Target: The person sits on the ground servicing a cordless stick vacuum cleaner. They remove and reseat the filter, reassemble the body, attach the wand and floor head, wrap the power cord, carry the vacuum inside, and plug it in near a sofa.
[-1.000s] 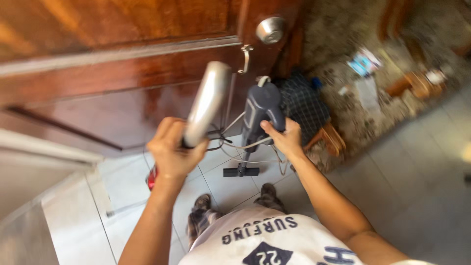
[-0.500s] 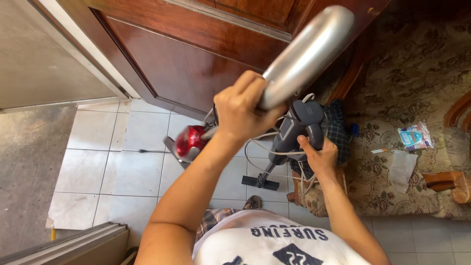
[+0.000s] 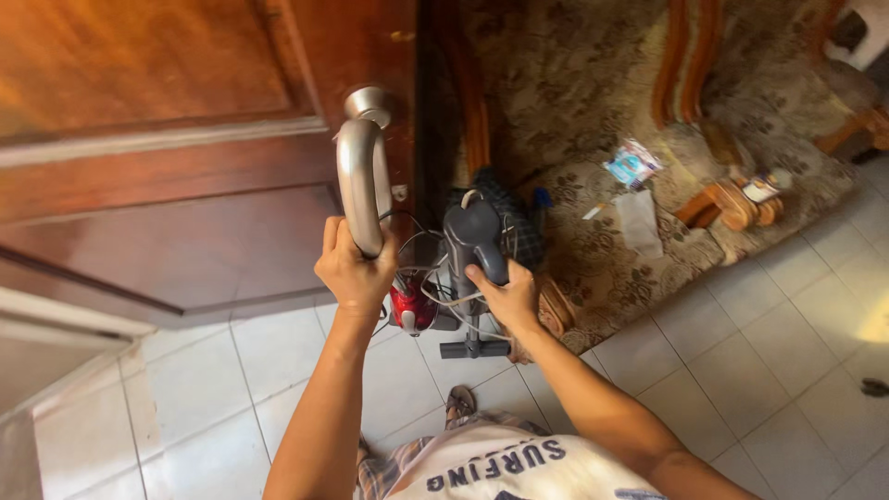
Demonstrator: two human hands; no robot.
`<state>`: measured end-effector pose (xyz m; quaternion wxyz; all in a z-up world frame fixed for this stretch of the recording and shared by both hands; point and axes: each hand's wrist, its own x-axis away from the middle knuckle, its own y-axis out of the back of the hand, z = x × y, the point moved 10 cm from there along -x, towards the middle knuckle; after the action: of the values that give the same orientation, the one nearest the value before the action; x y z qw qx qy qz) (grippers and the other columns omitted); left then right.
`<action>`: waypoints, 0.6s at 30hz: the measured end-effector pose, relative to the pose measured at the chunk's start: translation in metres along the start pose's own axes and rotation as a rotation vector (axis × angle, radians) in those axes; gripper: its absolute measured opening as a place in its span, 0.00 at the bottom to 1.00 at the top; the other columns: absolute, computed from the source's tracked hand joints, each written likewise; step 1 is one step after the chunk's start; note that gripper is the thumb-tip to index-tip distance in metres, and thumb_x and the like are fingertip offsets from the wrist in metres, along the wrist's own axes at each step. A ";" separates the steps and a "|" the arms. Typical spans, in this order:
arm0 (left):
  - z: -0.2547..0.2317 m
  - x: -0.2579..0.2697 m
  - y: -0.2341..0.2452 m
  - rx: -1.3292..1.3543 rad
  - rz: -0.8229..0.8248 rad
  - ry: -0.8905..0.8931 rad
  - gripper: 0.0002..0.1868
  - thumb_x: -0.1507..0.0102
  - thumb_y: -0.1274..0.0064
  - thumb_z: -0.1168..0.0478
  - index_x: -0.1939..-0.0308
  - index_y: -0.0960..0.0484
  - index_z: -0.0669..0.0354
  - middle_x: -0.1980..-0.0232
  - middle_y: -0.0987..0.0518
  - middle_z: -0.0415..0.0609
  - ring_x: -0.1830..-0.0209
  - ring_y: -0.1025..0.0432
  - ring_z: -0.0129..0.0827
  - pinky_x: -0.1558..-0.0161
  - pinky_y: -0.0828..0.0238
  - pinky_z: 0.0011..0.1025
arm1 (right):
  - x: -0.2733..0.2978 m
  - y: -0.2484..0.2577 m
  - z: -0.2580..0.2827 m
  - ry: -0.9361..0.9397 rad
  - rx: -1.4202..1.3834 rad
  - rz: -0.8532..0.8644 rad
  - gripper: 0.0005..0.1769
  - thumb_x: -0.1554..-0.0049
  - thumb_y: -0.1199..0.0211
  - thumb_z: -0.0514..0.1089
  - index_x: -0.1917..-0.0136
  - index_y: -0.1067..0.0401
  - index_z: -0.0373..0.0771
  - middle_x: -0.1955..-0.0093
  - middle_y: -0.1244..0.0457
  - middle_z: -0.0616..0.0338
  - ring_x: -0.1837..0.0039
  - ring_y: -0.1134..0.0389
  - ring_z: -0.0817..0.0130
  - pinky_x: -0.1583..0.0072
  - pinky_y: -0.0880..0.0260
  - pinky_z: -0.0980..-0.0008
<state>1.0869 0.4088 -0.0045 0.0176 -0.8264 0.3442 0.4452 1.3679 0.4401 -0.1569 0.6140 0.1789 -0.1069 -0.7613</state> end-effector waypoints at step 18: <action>0.047 -0.014 -0.178 0.105 0.340 -0.063 0.15 0.43 0.36 0.56 0.62 0.25 0.58 0.63 0.26 0.51 0.71 0.27 0.53 0.68 0.29 0.46 | -0.067 0.017 -0.060 -0.097 -0.087 -0.467 0.20 0.48 0.26 0.57 0.56 0.22 0.38 0.68 0.32 0.67 0.67 0.35 0.78 0.62 0.34 0.73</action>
<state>1.1522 0.5680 -0.0715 -0.0039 -0.7399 0.5010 0.4489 1.4197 0.5053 -0.1954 0.4225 0.1351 -0.0590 -0.8943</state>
